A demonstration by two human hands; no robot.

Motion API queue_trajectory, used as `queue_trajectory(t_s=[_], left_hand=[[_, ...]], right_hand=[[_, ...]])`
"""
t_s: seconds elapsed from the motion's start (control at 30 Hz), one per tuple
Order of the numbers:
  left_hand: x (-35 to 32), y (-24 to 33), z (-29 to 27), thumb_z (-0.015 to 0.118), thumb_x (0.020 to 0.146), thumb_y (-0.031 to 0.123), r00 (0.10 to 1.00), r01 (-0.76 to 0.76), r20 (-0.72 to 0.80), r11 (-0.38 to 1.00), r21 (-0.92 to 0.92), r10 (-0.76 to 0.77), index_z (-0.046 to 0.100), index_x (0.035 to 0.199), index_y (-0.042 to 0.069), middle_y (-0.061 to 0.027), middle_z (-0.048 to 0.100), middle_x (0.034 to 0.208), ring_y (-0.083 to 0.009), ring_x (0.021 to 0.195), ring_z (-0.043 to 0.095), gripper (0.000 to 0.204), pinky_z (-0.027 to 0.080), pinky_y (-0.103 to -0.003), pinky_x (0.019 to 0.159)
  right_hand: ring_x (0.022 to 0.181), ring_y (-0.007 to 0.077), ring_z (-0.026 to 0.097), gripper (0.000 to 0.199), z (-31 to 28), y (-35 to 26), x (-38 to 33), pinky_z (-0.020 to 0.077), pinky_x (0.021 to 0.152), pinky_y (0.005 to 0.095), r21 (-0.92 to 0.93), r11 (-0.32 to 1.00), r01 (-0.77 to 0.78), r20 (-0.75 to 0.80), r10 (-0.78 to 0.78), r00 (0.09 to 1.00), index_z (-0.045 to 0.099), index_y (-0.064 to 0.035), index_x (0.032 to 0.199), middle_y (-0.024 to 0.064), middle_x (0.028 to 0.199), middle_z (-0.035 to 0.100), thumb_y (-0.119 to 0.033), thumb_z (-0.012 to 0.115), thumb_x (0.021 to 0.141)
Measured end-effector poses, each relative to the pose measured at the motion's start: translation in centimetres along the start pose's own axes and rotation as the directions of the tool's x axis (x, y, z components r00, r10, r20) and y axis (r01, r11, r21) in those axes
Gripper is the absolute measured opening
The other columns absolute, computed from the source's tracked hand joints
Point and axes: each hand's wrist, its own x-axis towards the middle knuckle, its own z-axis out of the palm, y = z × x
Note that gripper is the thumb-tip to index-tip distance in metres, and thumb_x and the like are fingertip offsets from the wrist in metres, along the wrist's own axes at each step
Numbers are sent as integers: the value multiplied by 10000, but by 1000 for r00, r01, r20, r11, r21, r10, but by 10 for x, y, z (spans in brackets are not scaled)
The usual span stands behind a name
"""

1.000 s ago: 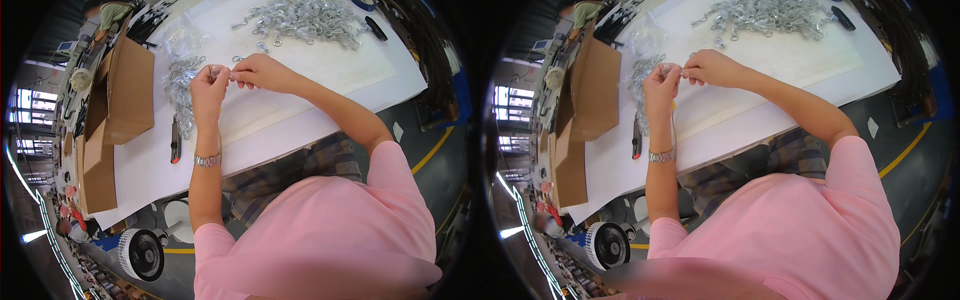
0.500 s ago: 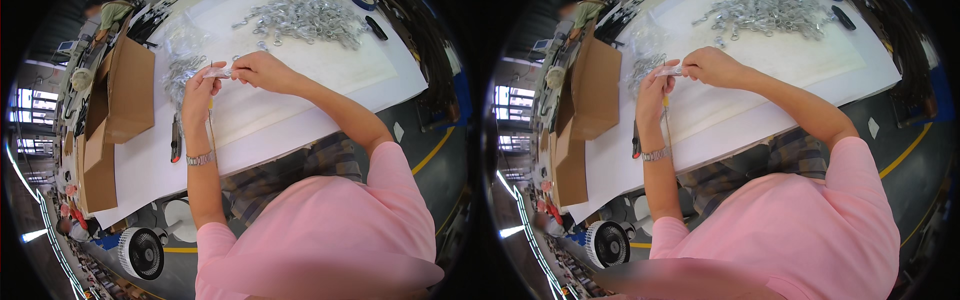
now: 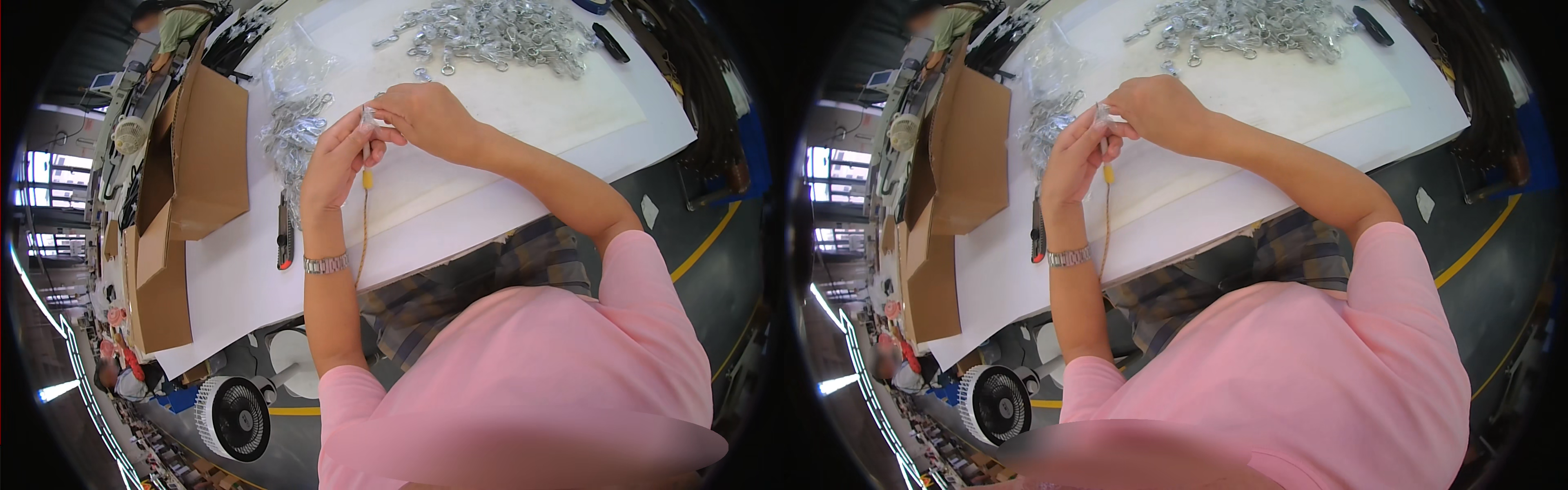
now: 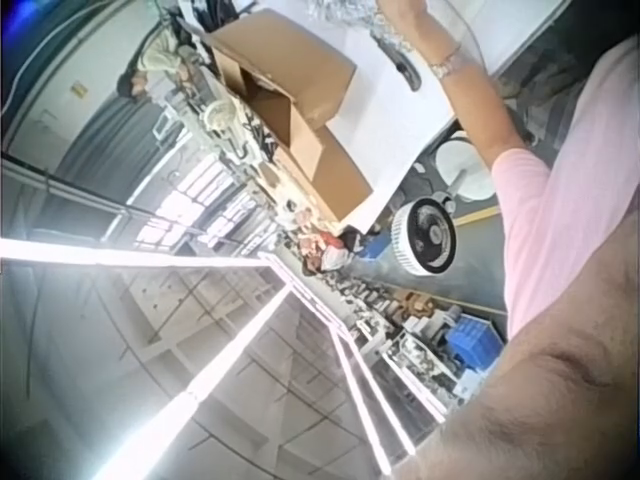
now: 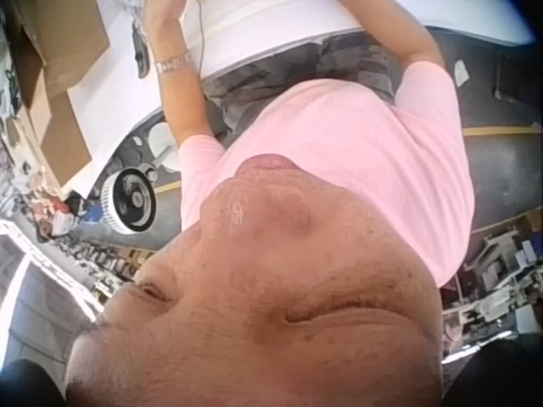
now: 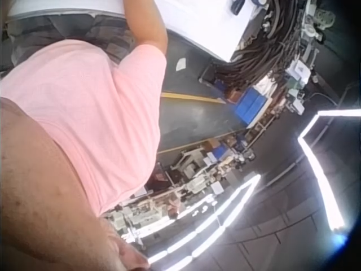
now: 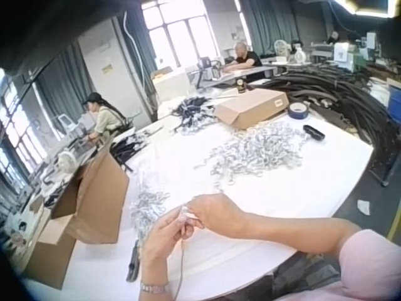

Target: Attaching metal swivel clips to strings in a workshop environment.

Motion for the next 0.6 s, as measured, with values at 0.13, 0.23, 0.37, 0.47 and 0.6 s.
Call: queue_trajectory(t_s=[0.13, 0.23, 0.37, 0.47, 0.6], left_hand=[[2, -8, -1, 465, 1063, 145, 1000, 30, 6, 999, -44, -30, 601, 1268, -35, -143, 721, 980, -81, 677, 480, 305, 377, -201, 601], [5, -13, -2, 467, 1064, 131, 999, 43, 7, 997, -64, -42, 615, 1247, -23, -126, 712, 951, -72, 668, 485, 281, 361, -183, 576], [6, -18, 0, 485, 1059, 107, 995, 3, -97, 1000, -28, -6, 650, 1183, -28, -91, 688, 884, -54, 627, 463, 247, 336, -184, 535], [7, -17, 6, 503, 1057, 110, 983, -14, -180, 998, 56, 24, 659, 1150, -35, -69, 667, 848, -44, 596, 436, 232, 316, -188, 517], [4, -8, 5, 542, 1044, 126, 971, 41, -237, 997, 61, -26, 669, 1143, -36, -34, 640, 791, -30, 559, 414, 228, 286, -177, 489]], right_hand=[[739, 312, 676, 105, -3, -6, -2, 529, 645, 403, -54, 997, 52, -28, -54, 998, 661, -42, 951, 108, 820, 672, -127, 656, 889], [737, 306, 686, 92, -3, -3, -3, 539, 641, 400, -97, 992, 75, -20, -78, 997, 623, -55, 899, 90, 809, 663, -99, 671, 835], [746, 303, 690, 61, -2, -1, -3, 543, 647, 398, -131, 985, 112, -10, -115, 993, 614, -58, 883, 88, 809, 663, -67, 643, 831], [759, 298, 691, 59, 0, -1, -4, 544, 653, 393, -135, 985, 104, -29, -108, 994, 614, -59, 889, 90, 818, 667, -61, 636, 834], [860, 323, 691, 193, -4, 17, 5, 548, 729, 409, -141, 990, 1, -141, -21, 990, 661, -43, 1091, 118, 971, 703, -103, 645, 908]])
